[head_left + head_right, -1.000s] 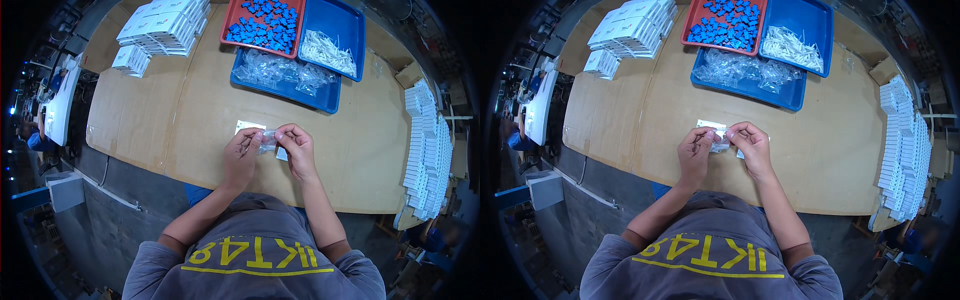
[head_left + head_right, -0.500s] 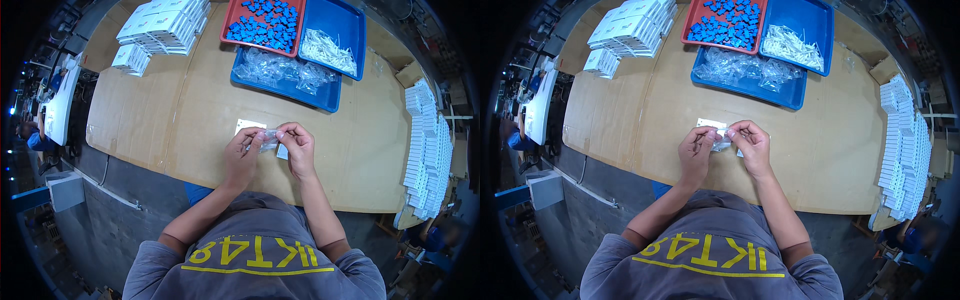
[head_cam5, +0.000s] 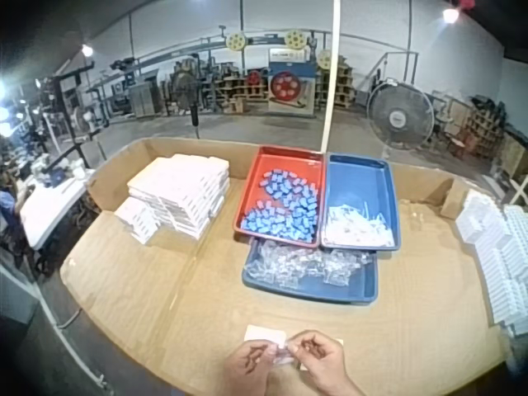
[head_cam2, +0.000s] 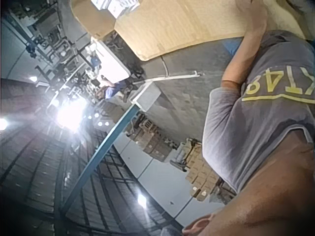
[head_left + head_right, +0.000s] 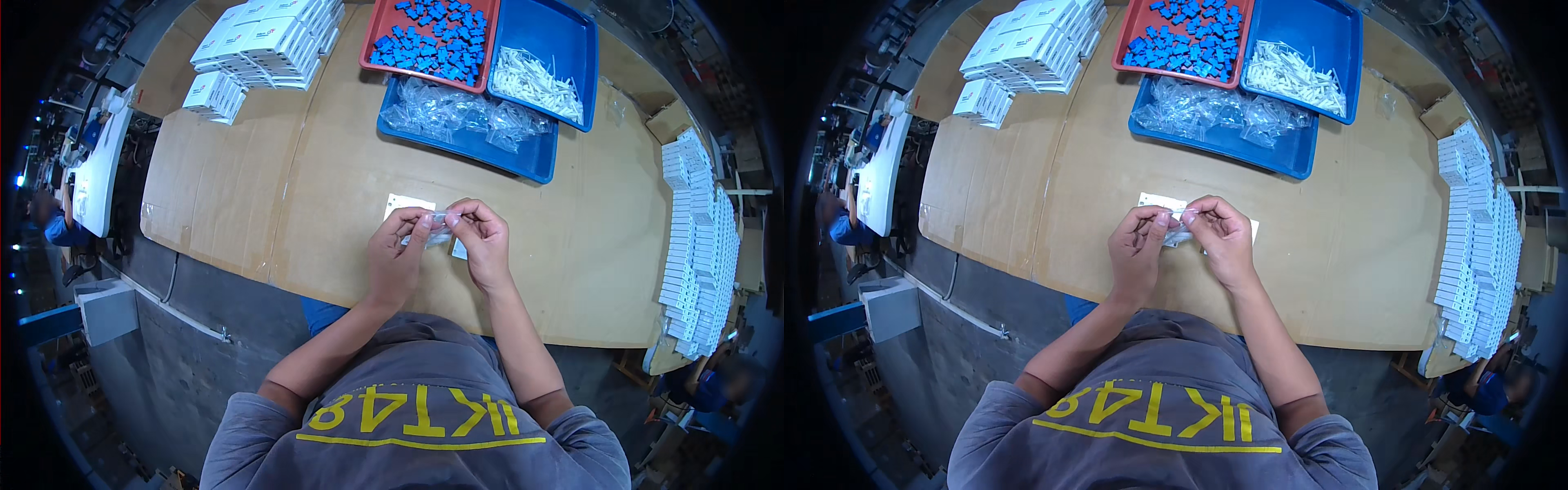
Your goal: Assembling small plastic components onto a base plate and placing them into white product boxes at a factory workstation.
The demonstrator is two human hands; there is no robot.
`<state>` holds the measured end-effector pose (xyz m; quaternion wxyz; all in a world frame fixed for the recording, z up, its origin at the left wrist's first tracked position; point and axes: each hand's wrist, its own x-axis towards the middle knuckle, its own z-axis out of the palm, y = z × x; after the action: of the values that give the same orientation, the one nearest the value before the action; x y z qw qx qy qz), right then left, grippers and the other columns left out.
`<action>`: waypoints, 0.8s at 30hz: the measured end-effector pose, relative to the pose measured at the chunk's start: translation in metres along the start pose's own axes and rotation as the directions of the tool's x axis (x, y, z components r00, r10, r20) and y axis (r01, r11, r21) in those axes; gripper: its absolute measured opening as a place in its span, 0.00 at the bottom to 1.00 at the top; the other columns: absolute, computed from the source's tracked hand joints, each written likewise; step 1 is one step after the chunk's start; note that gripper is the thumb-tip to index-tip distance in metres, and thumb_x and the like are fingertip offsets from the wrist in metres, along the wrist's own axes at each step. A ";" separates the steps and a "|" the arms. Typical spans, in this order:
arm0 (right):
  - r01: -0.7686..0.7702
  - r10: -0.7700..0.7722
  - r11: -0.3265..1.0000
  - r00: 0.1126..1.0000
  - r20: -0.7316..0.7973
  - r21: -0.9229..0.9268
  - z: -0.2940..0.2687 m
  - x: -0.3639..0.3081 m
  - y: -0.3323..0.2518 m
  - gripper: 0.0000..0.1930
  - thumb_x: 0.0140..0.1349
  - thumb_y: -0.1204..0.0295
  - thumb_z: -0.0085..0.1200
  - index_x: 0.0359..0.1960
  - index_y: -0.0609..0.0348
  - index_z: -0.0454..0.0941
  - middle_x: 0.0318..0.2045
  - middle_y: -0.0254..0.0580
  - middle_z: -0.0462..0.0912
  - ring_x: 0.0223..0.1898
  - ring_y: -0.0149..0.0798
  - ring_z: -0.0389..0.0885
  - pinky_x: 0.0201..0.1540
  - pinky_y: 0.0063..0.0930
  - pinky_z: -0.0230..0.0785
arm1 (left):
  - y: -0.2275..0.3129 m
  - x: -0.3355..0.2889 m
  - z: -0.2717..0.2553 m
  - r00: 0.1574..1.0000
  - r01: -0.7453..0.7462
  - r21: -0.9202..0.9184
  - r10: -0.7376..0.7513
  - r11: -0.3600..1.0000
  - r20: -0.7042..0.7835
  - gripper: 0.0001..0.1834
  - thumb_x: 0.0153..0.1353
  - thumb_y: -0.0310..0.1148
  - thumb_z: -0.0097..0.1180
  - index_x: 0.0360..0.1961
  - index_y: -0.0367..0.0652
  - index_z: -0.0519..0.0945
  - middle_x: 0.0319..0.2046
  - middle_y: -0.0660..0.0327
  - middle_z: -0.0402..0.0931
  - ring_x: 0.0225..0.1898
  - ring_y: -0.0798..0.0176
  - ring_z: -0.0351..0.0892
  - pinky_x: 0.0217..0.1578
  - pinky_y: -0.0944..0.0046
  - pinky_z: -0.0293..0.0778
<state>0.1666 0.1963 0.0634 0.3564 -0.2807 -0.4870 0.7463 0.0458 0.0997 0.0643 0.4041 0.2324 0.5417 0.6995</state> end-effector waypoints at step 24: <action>0.031 -0.025 0.997 0.995 0.091 -0.064 -0.003 0.003 -0.005 0.06 0.71 0.84 0.58 0.46 0.67 0.80 0.44 0.36 0.81 0.45 0.25 0.81 0.48 0.20 0.76 | 0.016 0.001 -0.002 0.990 0.122 -0.052 -0.117 0.991 0.083 0.12 0.74 0.29 0.60 0.52 0.32 0.80 0.41 0.59 0.85 0.44 0.73 0.83 0.42 0.75 0.78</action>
<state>0.1686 0.2013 0.0667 0.3351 -0.2510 -0.5306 0.7370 0.0387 0.0983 0.0788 0.4729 0.2155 0.5180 0.6794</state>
